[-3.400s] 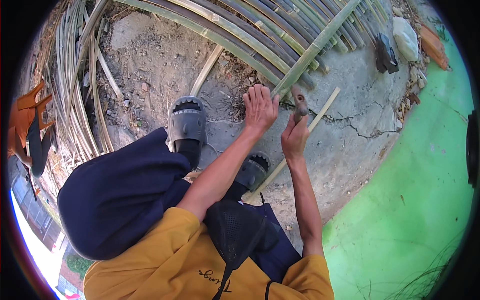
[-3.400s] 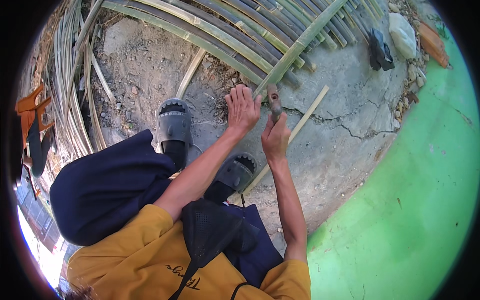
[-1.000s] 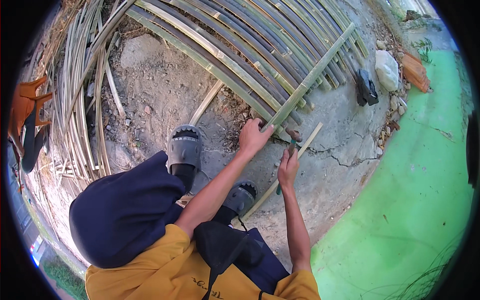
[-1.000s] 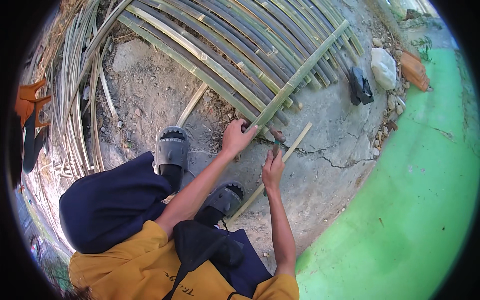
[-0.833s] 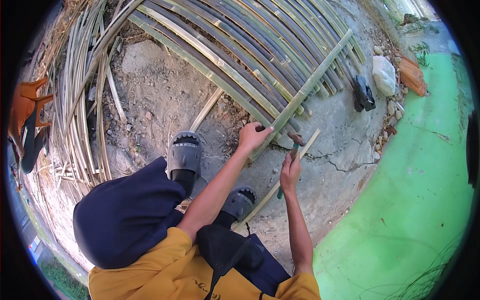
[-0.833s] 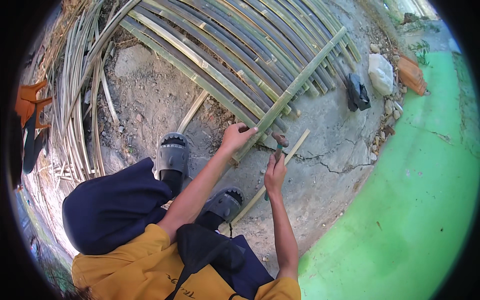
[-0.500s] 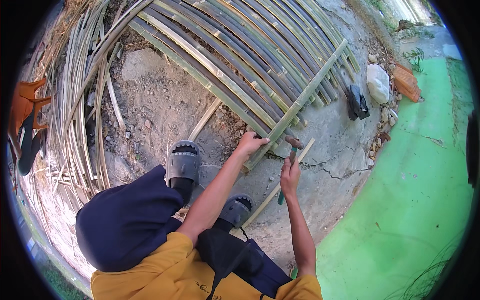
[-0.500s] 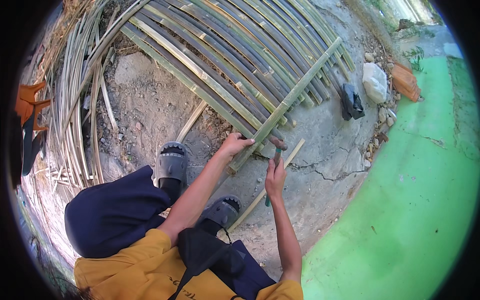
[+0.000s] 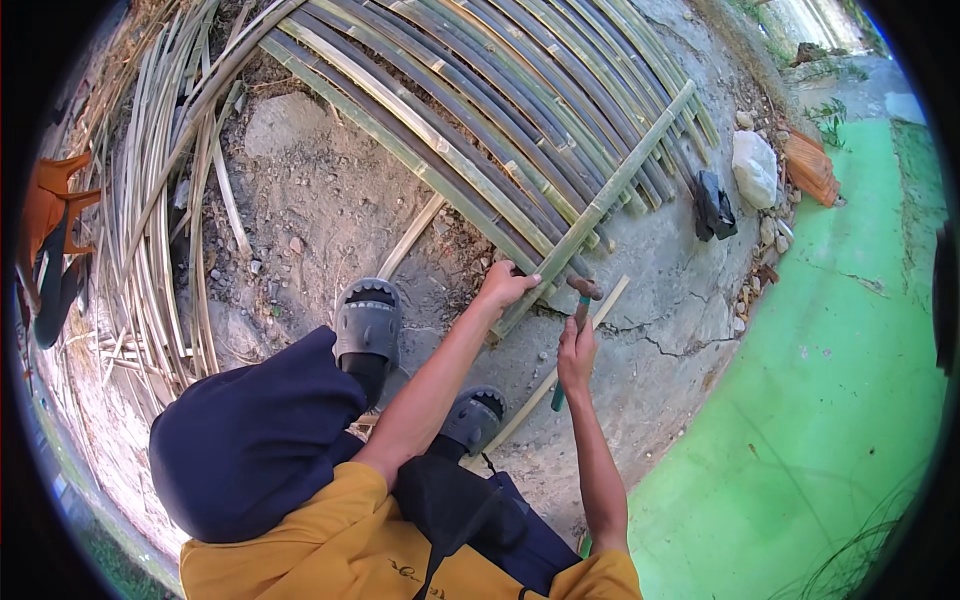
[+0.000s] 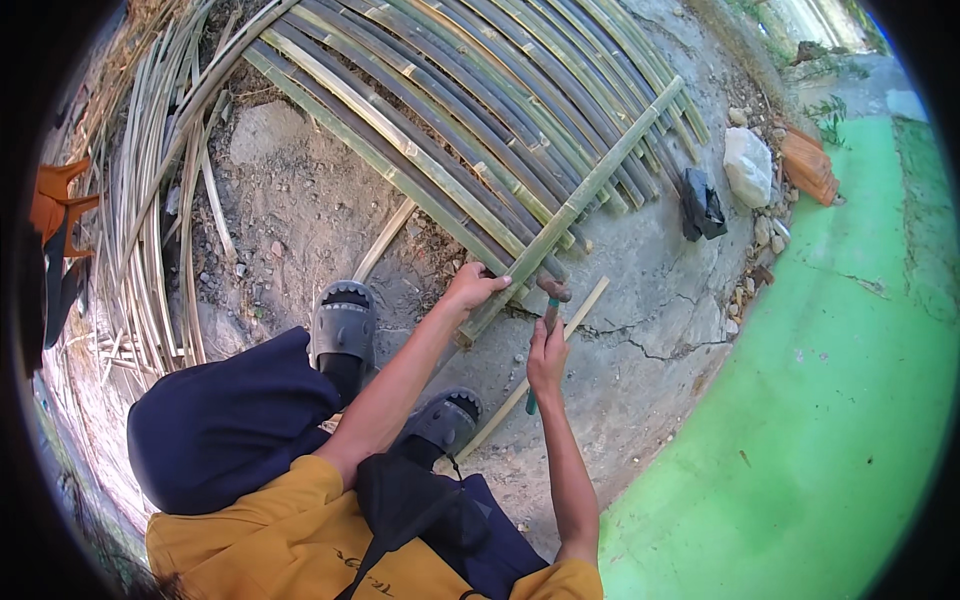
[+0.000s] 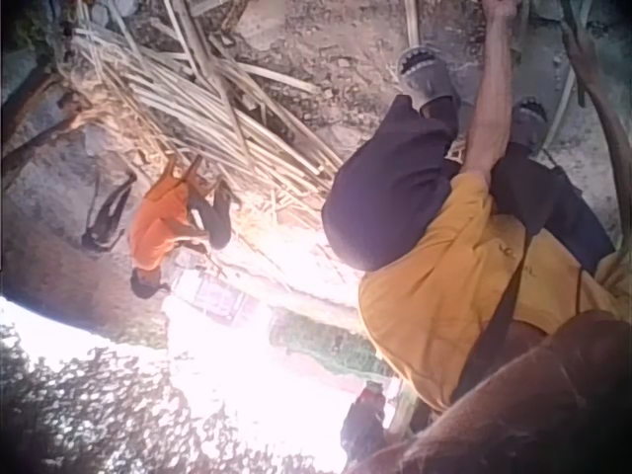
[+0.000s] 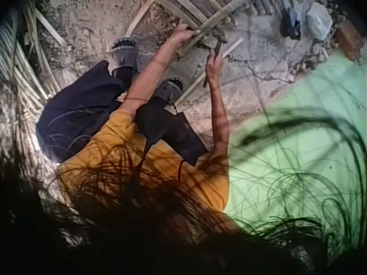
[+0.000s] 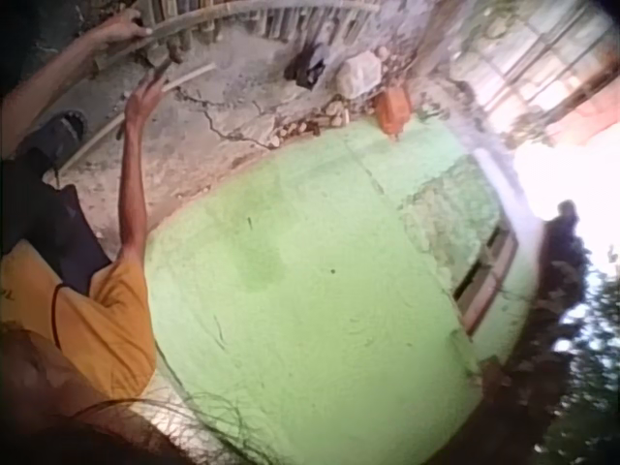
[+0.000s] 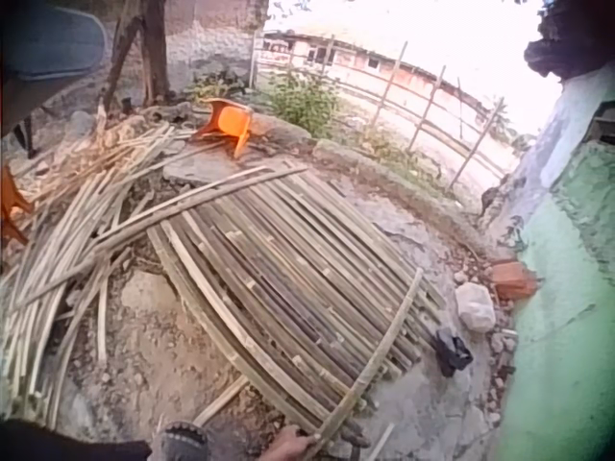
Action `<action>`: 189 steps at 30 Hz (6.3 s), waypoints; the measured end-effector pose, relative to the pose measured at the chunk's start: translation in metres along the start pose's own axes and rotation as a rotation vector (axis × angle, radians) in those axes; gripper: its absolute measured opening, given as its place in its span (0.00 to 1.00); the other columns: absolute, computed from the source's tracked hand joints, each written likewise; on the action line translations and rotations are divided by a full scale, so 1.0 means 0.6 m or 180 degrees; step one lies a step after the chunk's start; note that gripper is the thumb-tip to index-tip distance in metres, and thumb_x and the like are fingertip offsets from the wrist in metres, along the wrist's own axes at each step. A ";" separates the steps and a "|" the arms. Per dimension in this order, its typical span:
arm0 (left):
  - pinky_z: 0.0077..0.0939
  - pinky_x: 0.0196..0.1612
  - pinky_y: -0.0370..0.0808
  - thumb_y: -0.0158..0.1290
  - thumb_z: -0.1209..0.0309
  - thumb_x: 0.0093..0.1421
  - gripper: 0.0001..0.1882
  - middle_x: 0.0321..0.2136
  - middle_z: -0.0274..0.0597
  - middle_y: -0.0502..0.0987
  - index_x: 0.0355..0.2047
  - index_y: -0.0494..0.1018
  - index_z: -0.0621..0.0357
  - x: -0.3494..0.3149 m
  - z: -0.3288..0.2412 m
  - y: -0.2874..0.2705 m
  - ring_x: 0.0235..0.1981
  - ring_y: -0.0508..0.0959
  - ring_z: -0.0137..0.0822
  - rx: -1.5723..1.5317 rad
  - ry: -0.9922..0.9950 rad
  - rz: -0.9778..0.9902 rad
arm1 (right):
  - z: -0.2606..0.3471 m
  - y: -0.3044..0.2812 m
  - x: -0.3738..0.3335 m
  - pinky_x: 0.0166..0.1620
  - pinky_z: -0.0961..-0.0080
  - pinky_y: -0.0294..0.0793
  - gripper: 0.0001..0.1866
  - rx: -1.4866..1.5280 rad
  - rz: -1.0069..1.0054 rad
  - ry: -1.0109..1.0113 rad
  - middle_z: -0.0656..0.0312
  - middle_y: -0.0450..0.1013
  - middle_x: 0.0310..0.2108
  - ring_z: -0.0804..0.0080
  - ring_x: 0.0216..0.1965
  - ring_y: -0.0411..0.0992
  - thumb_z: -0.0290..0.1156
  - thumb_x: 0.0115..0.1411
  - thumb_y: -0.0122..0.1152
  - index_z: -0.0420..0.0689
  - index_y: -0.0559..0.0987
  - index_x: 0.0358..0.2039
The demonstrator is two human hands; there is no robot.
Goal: The person constructs a bamboo structure on the ground, placing cross-strips and securing them with small nails using a hammer. They handle the hammer and nails repeatedly to fix the slats in place and then lift the completed segment at the end.
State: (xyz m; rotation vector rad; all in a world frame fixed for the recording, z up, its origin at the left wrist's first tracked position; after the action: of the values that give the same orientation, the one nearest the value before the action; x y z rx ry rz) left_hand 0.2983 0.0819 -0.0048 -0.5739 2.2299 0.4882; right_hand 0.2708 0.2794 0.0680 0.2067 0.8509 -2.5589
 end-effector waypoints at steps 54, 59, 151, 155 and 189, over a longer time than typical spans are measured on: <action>0.45 0.47 0.65 0.51 0.54 0.69 0.16 0.41 0.46 0.67 0.41 0.68 0.54 -0.085 0.119 -0.007 0.45 0.69 0.46 0.3177 0.2130 -0.2138 | 0.021 0.002 0.038 0.24 0.57 0.62 0.12 -0.1834 0.1073 -0.0922 0.45 0.66 0.18 0.44 0.18 0.66 0.36 0.76 0.51 0.39 0.70 0.43; 0.45 0.48 0.65 0.51 0.54 0.68 0.16 0.42 0.46 0.67 0.41 0.68 0.53 -0.089 0.113 -0.010 0.46 0.69 0.46 0.3197 0.2057 -0.2132 | 0.117 -0.001 0.068 0.26 0.49 0.64 0.09 -0.1315 0.0713 -0.0334 0.39 0.72 0.24 0.30 0.25 0.69 0.33 0.75 0.51 0.39 0.71 0.44; 0.41 0.54 0.79 0.77 0.50 0.47 0.41 0.51 0.54 0.83 0.55 0.79 0.65 0.020 0.003 0.018 0.51 0.84 0.44 0.0548 0.0135 -0.0202 | -0.206 -0.218 -0.370 0.37 0.37 0.71 0.19 -0.1386 -0.0046 0.1016 0.36 0.77 0.28 0.28 0.35 0.76 0.46 0.71 0.56 0.41 0.75 0.38; 0.36 0.54 0.79 0.78 0.54 0.46 0.39 0.50 0.49 0.84 0.54 0.81 0.64 0.021 -0.003 0.031 0.50 0.84 0.41 0.0130 0.0499 -0.0132 | -0.264 -0.174 -0.427 0.33 0.43 0.71 0.18 -0.1214 -0.0234 0.0973 0.40 0.76 0.24 0.35 0.31 0.78 0.43 0.70 0.59 0.39 0.75 0.34; 0.34 0.53 0.78 0.74 0.58 0.53 0.31 0.50 0.45 0.85 0.53 0.82 0.65 0.056 0.015 0.018 0.48 0.84 0.40 0.0188 0.0025 0.0001 | -0.209 -0.132 -0.470 0.31 0.48 0.69 0.16 -0.0949 -0.0349 0.1126 0.42 0.74 0.23 0.38 0.27 0.76 0.40 0.71 0.59 0.38 0.74 0.36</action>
State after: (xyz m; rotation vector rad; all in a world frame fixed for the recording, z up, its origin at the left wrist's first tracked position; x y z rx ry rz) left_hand 0.2776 0.0874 -0.0342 -0.5456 2.2440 0.4195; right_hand 0.4883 0.5112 0.0864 0.5431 1.3957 -2.4900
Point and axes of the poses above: each hand's wrist, its own x-axis towards the middle knuckle, its own y-axis out of the palm, z = x × y, the point moved 2 cm from there along x, towards the middle knuckle
